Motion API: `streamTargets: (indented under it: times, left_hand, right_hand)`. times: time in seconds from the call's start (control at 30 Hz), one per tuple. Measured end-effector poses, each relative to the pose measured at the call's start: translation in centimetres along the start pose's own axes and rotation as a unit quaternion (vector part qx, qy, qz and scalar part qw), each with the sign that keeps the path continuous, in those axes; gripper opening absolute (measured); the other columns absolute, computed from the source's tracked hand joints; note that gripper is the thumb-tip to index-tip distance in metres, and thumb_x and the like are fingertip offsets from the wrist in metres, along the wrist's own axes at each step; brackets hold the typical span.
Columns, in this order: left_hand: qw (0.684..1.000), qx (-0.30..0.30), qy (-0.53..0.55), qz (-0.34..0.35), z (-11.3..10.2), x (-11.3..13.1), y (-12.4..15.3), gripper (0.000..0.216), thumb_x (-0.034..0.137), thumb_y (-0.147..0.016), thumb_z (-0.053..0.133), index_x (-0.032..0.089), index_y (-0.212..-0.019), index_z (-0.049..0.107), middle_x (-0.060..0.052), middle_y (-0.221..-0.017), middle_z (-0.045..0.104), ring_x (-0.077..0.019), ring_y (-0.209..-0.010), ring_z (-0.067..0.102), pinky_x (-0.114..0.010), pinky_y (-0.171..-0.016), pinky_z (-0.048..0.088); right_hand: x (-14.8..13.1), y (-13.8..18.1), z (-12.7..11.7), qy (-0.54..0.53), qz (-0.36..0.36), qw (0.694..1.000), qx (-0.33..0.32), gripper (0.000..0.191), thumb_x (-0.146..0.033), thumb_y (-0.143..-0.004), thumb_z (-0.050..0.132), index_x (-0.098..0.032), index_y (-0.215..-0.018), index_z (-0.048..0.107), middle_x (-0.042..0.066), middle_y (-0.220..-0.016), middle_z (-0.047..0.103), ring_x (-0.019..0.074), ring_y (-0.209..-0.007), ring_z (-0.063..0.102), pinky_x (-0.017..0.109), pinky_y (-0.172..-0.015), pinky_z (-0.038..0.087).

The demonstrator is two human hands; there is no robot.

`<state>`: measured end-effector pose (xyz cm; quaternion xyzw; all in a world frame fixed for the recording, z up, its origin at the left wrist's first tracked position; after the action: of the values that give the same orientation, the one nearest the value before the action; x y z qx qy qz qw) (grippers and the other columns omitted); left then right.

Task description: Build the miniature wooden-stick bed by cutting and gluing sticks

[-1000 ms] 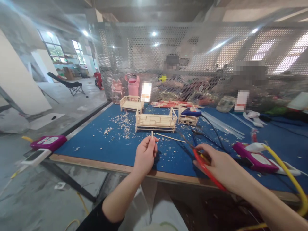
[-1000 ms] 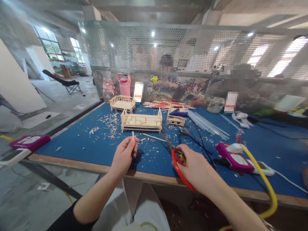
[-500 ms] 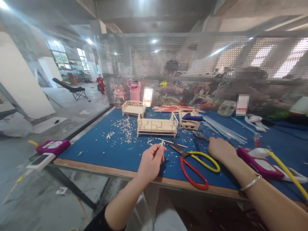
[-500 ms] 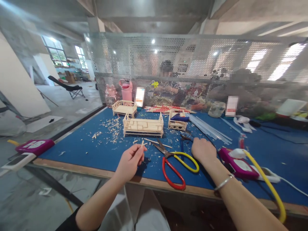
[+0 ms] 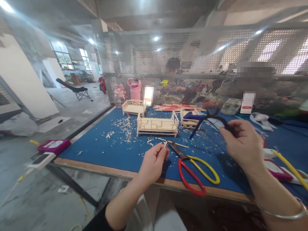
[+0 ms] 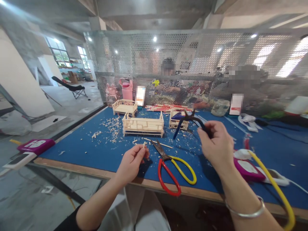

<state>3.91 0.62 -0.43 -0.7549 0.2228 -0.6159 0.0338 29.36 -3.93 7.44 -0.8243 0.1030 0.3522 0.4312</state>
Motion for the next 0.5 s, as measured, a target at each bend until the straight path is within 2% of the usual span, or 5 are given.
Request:
streamTargets:
  times: [0.1, 0.2, 0.27, 0.4, 0.5]
  left_hand:
    - [0.995, 0.043, -0.038, 0.087, -0.3, 2.6, 0.0, 0.027, 0.033, -0.089, 0.039, 0.017, -0.082, 0.060, -0.009, -0.102, 0.060, -0.0191, -0.100, 0.053, -0.032, -0.089, 0.040]
    - [0.986, 0.031, -0.086, 0.137, 0.6, 5.1, 0.0, 0.025, 0.032, -0.087, 0.043, 0.019, -0.079, 0.063, -0.009, -0.137, 0.039, -0.0257, -0.130, 0.027, -0.044, -0.104, 0.024]
    - [0.984, -0.021, -0.108, 0.142, 2.1, 6.0, -0.1, 0.023, 0.033, -0.085, 0.047, 0.020, -0.079, 0.065, -0.007, -0.142, 0.031, -0.0279, -0.133, 0.020, -0.048, -0.106, 0.019]
    - [0.982, -0.123, -0.077, 0.118, 4.4, 6.2, 0.2, 0.026, 0.031, -0.087, 0.043, 0.019, -0.076, 0.063, -0.009, -0.096, 0.058, -0.0195, -0.095, 0.052, -0.034, -0.087, 0.040]
    - [0.986, -0.116, -0.032, 0.114, 4.5, 6.3, 1.1, 0.030, 0.032, -0.089, 0.039, 0.018, -0.071, 0.059, -0.003, -0.072, 0.054, -0.0155, -0.076, 0.050, -0.028, -0.075, 0.041]
  right_hand:
    - [-0.7, 1.2, -1.0, -0.121, 0.038, 0.989, 0.072, 0.022, -0.035, -0.070, 0.060, -0.022, -0.081, 0.046, -0.001, -0.070, 0.053, 0.0133, -0.057, 0.050, 0.028, -0.057, 0.040]
    - [-0.8, 2.4, 1.2, -0.247, 0.103, 0.963, -0.017, 0.026, -0.035, -0.068, 0.065, -0.023, -0.079, 0.045, -0.003, -0.063, 0.055, 0.0108, -0.048, 0.047, 0.025, -0.048, 0.038]
    - [-1.3, 3.5, 2.8, -0.322, 0.129, 0.933, -0.089, 0.029, -0.036, -0.066, 0.068, -0.024, -0.077, 0.044, -0.005, -0.059, 0.053, 0.0086, -0.044, 0.043, 0.023, -0.044, 0.035]
    - [-2.5, 6.0, 4.0, -0.371, 0.150, 0.902, -0.162, 0.026, -0.040, -0.071, 0.062, -0.026, -0.078, 0.042, -0.004, -0.063, 0.052, 0.0090, -0.045, 0.043, 0.023, -0.042, 0.037]
    - [-3.7, 7.8, 4.0, -0.350, 0.117, 0.905, -0.210, 0.025, -0.047, -0.077, 0.052, -0.029, -0.094, 0.045, 0.006, -0.094, 0.061, 0.0184, -0.078, 0.061, 0.031, -0.061, 0.050]
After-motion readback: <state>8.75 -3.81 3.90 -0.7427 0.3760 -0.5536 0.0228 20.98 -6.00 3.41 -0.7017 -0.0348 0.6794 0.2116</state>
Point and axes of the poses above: each hand's wrist, its own y-axis away from the middle knuckle, its own z-axis out of the palm, x = y × z, the point moved 9 cm from there along -y, towards the middle knuckle
